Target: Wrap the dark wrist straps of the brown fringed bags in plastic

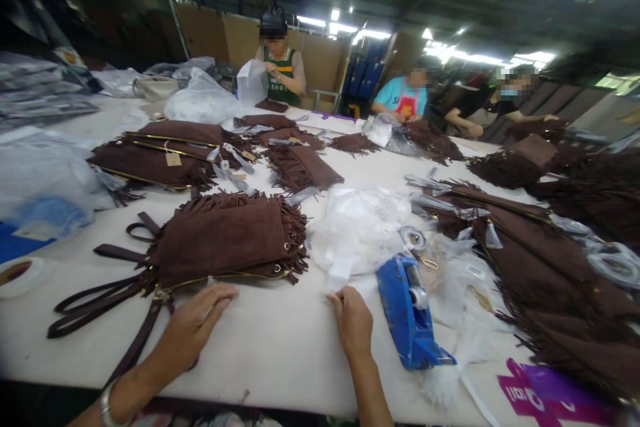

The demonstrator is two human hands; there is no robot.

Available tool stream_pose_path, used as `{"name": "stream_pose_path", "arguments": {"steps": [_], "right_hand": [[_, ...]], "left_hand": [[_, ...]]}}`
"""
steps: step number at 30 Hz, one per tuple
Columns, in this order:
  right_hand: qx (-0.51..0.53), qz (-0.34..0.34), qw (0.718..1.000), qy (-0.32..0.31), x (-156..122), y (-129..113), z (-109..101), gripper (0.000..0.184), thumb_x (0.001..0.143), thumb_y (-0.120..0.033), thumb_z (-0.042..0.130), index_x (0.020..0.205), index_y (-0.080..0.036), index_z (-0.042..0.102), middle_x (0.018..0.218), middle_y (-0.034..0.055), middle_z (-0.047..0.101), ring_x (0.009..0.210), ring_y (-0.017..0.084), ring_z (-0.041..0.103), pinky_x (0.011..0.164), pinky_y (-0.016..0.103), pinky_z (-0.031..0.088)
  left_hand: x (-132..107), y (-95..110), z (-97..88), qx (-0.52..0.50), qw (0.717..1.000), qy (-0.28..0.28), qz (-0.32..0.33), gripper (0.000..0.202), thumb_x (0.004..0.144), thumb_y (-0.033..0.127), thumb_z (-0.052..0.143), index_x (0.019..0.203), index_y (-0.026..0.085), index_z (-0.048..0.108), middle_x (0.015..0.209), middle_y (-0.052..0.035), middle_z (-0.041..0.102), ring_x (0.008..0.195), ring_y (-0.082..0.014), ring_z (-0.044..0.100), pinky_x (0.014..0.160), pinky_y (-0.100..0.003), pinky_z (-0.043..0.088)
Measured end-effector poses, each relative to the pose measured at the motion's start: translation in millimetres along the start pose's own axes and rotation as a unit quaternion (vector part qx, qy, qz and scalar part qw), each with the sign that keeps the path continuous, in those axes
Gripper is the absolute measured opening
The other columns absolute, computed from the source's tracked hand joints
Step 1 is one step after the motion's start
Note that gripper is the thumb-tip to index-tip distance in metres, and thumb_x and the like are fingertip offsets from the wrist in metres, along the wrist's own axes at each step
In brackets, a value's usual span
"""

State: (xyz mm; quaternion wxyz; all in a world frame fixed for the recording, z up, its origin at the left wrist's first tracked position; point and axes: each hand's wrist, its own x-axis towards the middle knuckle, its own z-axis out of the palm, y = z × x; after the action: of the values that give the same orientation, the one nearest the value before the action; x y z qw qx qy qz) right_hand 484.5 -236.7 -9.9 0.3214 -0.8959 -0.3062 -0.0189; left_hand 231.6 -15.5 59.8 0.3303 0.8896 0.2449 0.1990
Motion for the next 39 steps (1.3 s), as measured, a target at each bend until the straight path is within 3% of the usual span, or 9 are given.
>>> {"name": "stream_pose_path", "arguments": {"steps": [5, 9, 11, 13, 18, 23, 28, 34, 39], "right_hand": [[0.18, 0.106, 0.976, -0.056, -5.1, 7.8, -8.4, 0.044, 0.082, -0.061, 0.053, 0.067, -0.021, 0.058, 0.06, -0.0019, 0.056, 0.06, 0.017, 0.051, 0.058, 0.026, 0.035], [0.208, 0.115, 0.97, -0.049, -16.3, -0.7, -19.5, 0.036, 0.081, -0.056, 0.057, 0.073, -0.02, 0.062, 0.061, -0.0017, 0.059, 0.059, 0.017, 0.053, 0.059, 0.026, 0.038], [0.216, 0.084, 0.971, -0.063, -26.5, -11.1, -28.4, 0.033, 0.082, -0.053, 0.059, 0.075, -0.021, 0.063, 0.067, 0.0001, 0.062, 0.063, 0.018, 0.055, 0.062, 0.026, 0.04], [0.233, 0.074, 0.966, -0.085, -36.7, -20.7, -40.1, 0.03, 0.083, -0.051, 0.06, 0.077, -0.021, 0.063, 0.07, 0.0009, 0.063, 0.065, 0.018, 0.056, 0.064, 0.026, 0.041], [0.283, 0.152, 0.945, -0.058, -44.6, -25.0, -66.5, 0.031, 0.081, -0.051, 0.064, 0.075, -0.022, 0.058, 0.059, -0.0031, 0.052, 0.059, 0.015, 0.049, 0.058, 0.024, 0.039], [0.409, 0.195, 0.887, -0.093, -44.2, -42.9, -54.6, 0.033, 0.08, -0.052, 0.065, 0.074, -0.02, 0.059, 0.06, -0.0028, 0.052, 0.06, 0.014, 0.047, 0.06, 0.025, 0.039], [0.527, 0.213, 0.796, -0.207, -60.6, -94.2, -23.0, 0.046, 0.075, -0.055, 0.07, 0.101, -0.017, 0.064, 0.067, 0.0004, 0.059, 0.058, 0.014, 0.047, 0.058, 0.027, 0.04], [0.498, 0.158, 0.827, -0.205, -66.0, -141.4, -3.9, 0.033, 0.08, -0.045, 0.07, 0.066, -0.018, 0.057, 0.058, -0.0042, 0.045, 0.057, 0.011, 0.038, 0.056, 0.023, 0.033], [0.468, 0.132, 0.845, -0.222, -69.2, -175.3, 13.1, 0.035, 0.08, -0.047, 0.069, 0.065, -0.019, 0.054, 0.054, -0.0066, 0.038, 0.053, 0.01, 0.031, 0.052, 0.023, 0.026]], "left_hand": [[33.8, 39.3, 63.5, -0.065, 0.991, -0.096, 0.063, 0.028, 0.096, 0.022, 0.038, 0.111, 0.021, 0.061, 0.108, -0.0084, 0.065, 0.102, -0.0215, 0.061, 0.093, -0.035, 0.047], [63.8, 69.3, 106.5, -0.064, 0.974, -0.129, 0.173, 0.06, 0.083, 0.009, 0.054, 0.14, 0.025, 0.041, 0.146, -0.0108, 0.044, 0.132, -0.0251, 0.041, 0.111, -0.044, 0.033], [75.0, 79.3, 120.1, -0.053, 0.956, -0.158, 0.24, 0.067, 0.076, 0.005, 0.062, 0.137, 0.029, 0.046, 0.154, -0.0086, 0.032, 0.142, -0.0291, 0.026, 0.115, -0.051, 0.024], [80.0, 83.6, 124.2, -0.056, 0.937, -0.191, 0.286, 0.049, 0.075, 0.007, 0.067, 0.118, 0.029, 0.063, 0.147, -0.0077, 0.044, 0.142, -0.0322, 0.023, 0.114, -0.054, 0.02], [60.8, 75.3, 89.9, -0.11, 0.944, -0.246, 0.192, 0.006, 0.08, 0.028, 0.07, 0.077, 0.023, 0.071, 0.081, -0.0037, 0.071, 0.104, -0.0271, 0.061, 0.106, -0.045, 0.031], [20.9, 58.0, 31.0, -0.227, 0.934, -0.268, -0.062, 0.012, 0.078, 0.029, 0.065, 0.077, 0.017, 0.068, 0.071, -0.0006, 0.069, 0.069, -0.0172, 0.062, 0.066, -0.024, 0.043], [-10.6, 42.6, -9.4, -0.279, 0.922, -0.209, -0.166, 0.012, 0.076, 0.027, 0.062, 0.072, 0.015, 0.065, 0.064, -0.0003, 0.067, 0.064, -0.0154, 0.06, 0.061, -0.022, 0.042], [-38.4, 32.9, -46.4, -0.249, 0.931, -0.192, -0.187, 0.017, 0.08, 0.029, 0.059, 0.069, 0.016, 0.062, 0.06, 0.001, 0.065, 0.058, -0.0128, 0.057, 0.056, -0.02, 0.037], [-65.7, 11.5, -67.9, -0.307, 0.905, -0.186, -0.229, 0.035, 0.086, 0.046, 0.053, 0.073, 0.015, 0.06, 0.056, 0.0011, 0.059, 0.051, -0.013, 0.055, 0.049, -0.02, 0.035]]}}
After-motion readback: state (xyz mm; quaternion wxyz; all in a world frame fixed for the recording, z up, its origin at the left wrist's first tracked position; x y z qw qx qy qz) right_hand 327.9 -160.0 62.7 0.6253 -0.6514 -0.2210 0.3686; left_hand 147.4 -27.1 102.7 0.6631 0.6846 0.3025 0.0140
